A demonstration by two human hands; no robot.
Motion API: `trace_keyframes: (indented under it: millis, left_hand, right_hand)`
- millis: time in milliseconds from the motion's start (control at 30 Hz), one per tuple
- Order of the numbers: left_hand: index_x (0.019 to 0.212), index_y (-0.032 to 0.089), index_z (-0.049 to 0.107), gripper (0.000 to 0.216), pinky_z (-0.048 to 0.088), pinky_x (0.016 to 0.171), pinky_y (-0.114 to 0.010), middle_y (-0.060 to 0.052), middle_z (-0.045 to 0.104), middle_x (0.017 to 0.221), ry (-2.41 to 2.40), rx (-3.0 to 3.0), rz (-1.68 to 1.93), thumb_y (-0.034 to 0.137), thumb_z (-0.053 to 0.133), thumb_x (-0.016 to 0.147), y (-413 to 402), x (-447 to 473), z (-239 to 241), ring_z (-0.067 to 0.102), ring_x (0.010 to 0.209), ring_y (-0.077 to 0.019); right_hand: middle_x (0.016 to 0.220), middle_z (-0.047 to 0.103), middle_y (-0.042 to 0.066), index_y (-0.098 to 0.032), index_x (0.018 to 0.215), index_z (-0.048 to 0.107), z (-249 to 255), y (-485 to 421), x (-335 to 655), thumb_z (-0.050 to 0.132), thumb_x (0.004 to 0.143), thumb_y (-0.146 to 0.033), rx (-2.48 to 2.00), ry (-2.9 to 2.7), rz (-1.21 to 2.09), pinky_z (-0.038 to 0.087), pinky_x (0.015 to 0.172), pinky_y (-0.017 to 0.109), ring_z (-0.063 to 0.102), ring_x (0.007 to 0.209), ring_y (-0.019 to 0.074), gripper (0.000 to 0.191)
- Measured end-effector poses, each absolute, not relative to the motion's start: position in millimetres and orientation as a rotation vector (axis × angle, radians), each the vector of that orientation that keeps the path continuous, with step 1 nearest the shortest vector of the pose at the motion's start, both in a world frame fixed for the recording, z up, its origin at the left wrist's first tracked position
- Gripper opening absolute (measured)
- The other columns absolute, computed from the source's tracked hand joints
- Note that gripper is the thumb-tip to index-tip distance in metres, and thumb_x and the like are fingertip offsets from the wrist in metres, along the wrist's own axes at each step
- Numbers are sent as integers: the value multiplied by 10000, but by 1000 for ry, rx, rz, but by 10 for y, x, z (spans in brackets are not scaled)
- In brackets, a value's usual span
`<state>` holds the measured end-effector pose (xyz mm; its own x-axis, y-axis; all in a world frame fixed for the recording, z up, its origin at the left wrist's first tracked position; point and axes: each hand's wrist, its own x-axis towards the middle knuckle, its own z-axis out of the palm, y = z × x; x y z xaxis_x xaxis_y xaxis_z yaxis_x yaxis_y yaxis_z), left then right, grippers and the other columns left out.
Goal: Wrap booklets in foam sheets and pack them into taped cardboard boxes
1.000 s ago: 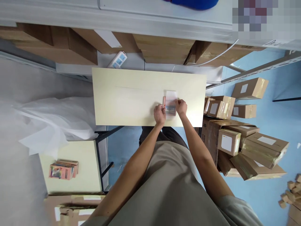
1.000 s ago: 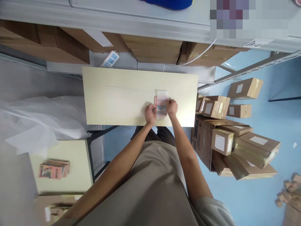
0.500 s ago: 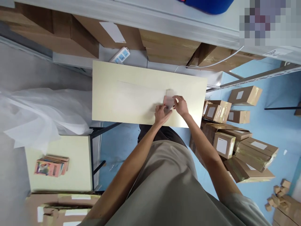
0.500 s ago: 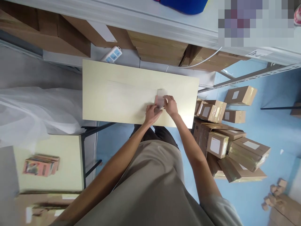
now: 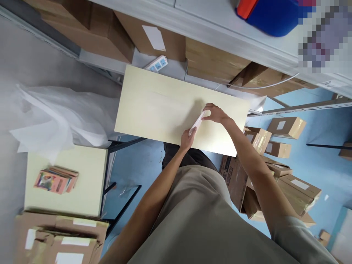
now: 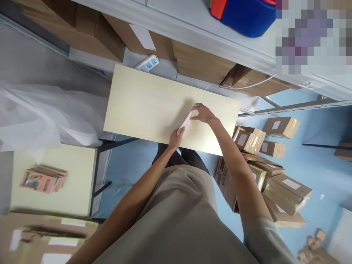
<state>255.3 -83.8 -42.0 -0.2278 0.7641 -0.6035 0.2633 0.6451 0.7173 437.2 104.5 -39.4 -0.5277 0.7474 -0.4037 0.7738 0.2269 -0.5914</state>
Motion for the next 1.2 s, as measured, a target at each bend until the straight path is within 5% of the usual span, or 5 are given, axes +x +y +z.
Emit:
trace_keyframes:
  millis: [267,500,833,1000,1200]
  left_hand:
    - [933,177,820,291,601,967,-365,-129,858,983,1976,770,423,404,676,1043,-987,2402,-642,813,1052,-303]
    - [632,223,737,573,608,903,-375,-66,782,685,1862,820,181,511,558,1094,-916,2259,-662,764,667,-228]
    - [1409,158,693,478,341,1370,-559,-208,575,1617,1966,1469,475,75,523,970,-770,1856,-697,397,1646,-365]
    - [1405,152,696,459,272,1412,-582,-190,431,1745,1826,1624,495,78,470,1013,-774,1779,-907,249,1720,-350]
    - [1489,196,693,472,351,1366,-603,-171,421,1760,1855,1656,418,148,476,1073,-855,1975,-884,249,1716,-388]
  right_hand:
    - [886,781,35,-207,904,795,-654,1110,3791,837,921,-296,1585,2369,-1197,588,902,386,721,865,247,100]
    - [1101,806,132,-191,1050,795,-885,838,3474,740,987,-253,1886,2321,-1024,585,1057,487,743,1055,308,104]
    - [1680,476,231,-199,1595,530,-911,505,3462,479,1060,-177,1809,2505,-1013,619,1075,608,637,1364,386,538]
    - [1671,455,237,-185,1585,512,-913,147,3702,525,1037,-205,1976,2496,-1003,574,1163,588,533,1498,384,548]
    - [1361,677,212,-169,1507,530,-979,-481,3945,588,1001,-287,2506,2023,-1363,649,934,445,762,1024,262,523]
